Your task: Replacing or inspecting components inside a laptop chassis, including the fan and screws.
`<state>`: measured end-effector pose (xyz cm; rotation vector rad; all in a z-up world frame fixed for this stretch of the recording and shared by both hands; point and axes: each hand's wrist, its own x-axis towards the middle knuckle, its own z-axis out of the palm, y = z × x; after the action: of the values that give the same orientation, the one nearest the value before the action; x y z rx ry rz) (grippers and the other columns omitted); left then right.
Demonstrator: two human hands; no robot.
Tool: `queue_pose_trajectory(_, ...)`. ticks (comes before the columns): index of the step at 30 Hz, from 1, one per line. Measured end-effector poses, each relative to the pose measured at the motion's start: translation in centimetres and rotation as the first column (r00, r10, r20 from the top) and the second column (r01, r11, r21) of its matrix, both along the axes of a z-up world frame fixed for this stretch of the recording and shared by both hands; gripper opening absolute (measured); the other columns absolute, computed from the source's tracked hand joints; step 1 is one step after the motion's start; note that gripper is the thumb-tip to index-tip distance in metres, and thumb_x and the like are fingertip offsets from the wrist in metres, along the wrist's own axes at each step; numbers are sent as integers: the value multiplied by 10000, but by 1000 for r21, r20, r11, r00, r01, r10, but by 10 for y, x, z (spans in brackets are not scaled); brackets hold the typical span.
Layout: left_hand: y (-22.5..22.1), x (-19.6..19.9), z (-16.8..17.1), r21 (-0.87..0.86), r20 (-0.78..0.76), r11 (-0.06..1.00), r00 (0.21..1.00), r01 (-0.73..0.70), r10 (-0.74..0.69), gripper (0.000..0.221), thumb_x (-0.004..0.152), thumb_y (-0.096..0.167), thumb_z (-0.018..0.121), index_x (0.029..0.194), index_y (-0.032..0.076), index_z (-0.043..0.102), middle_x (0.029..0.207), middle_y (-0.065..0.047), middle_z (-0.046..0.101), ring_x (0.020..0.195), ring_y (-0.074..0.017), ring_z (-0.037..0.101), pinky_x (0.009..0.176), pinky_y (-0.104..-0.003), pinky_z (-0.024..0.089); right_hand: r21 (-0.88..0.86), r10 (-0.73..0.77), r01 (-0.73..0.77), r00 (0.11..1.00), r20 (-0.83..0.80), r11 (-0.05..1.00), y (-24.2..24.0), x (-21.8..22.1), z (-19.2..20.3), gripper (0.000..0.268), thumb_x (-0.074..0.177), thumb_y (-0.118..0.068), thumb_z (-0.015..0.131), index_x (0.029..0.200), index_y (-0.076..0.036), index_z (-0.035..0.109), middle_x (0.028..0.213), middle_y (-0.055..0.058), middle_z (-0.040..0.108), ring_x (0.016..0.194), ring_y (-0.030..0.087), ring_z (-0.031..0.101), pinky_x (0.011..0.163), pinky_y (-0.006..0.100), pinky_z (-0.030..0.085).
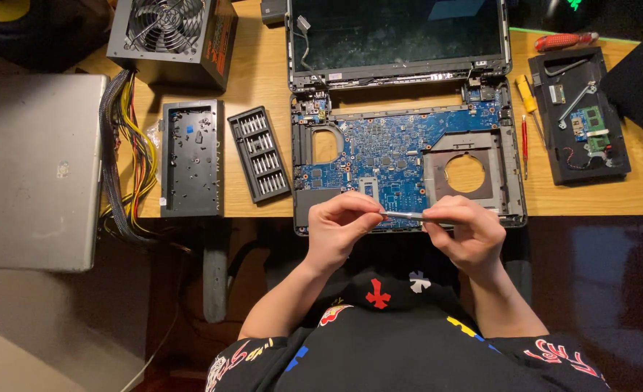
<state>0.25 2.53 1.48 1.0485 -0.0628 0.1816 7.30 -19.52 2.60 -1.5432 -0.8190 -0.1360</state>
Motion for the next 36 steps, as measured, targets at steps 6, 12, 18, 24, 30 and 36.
queue_pose_trajectory(6,-9,1,1,-7,23,998,998,-57,57,129,954,-108,704,1069,-53,723,1059,-140,714,973,-194,709,895,-327,604,68,34,-26,991,-127,997,1,-2,-4,184,899,133,688,1067,65,656,961,141,682,860,197,683,775,294,568)
queue_pose_trajectory(12,-19,9,5,-40,12,995,996,-90,91,125,978,-90,697,1094,-55,727,1077,-136,710,956,-187,713,882,-312,598,128,14,9,985,-175,992,1,-2,-13,168,942,134,654,1092,60,636,999,152,659,834,191,669,731,280,566)
queue_pose_trajectory(18,-27,18,19,-29,18,997,997,-68,68,141,990,-85,707,1126,-58,729,1096,-132,707,982,-174,701,903,-296,588,186,-32,69,980,-195,980,-6,-6,-18,129,1021,103,617,1132,38,606,997,151,637,800,178,654,738,288,566)
queue_pose_trajectory(24,-28,23,21,-44,68,999,998,0,3,148,1003,-85,718,1148,-55,723,1096,-126,710,1019,-154,681,921,-272,564,253,-67,107,984,-164,961,-4,-3,-28,89,1083,72,616,1143,26,569,949,126,584,713,173,621,677,306,546)
queue_pose_trajectory(30,-25,23,27,-70,52,996,998,50,-46,176,1010,-71,725,1184,-48,715,1102,-112,704,1017,-142,676,890,-266,559,307,-77,117,987,-139,944,-3,1,-32,104,1070,31,647,1135,31,567,934,125,565,695,186,604,639,327,540)
queue_pose_trajectory(36,-3,-4,33,424,142,905,988,-6,-59,227,1015,26,740,1237,-11,715,1090,-80,712,1004,-181,698,895,-291,571,178,-99,104,994,-34,978,-21,20,-17,235,1024,-124,715,1135,22,569,935,121,585,731,204,653,631,303,542)
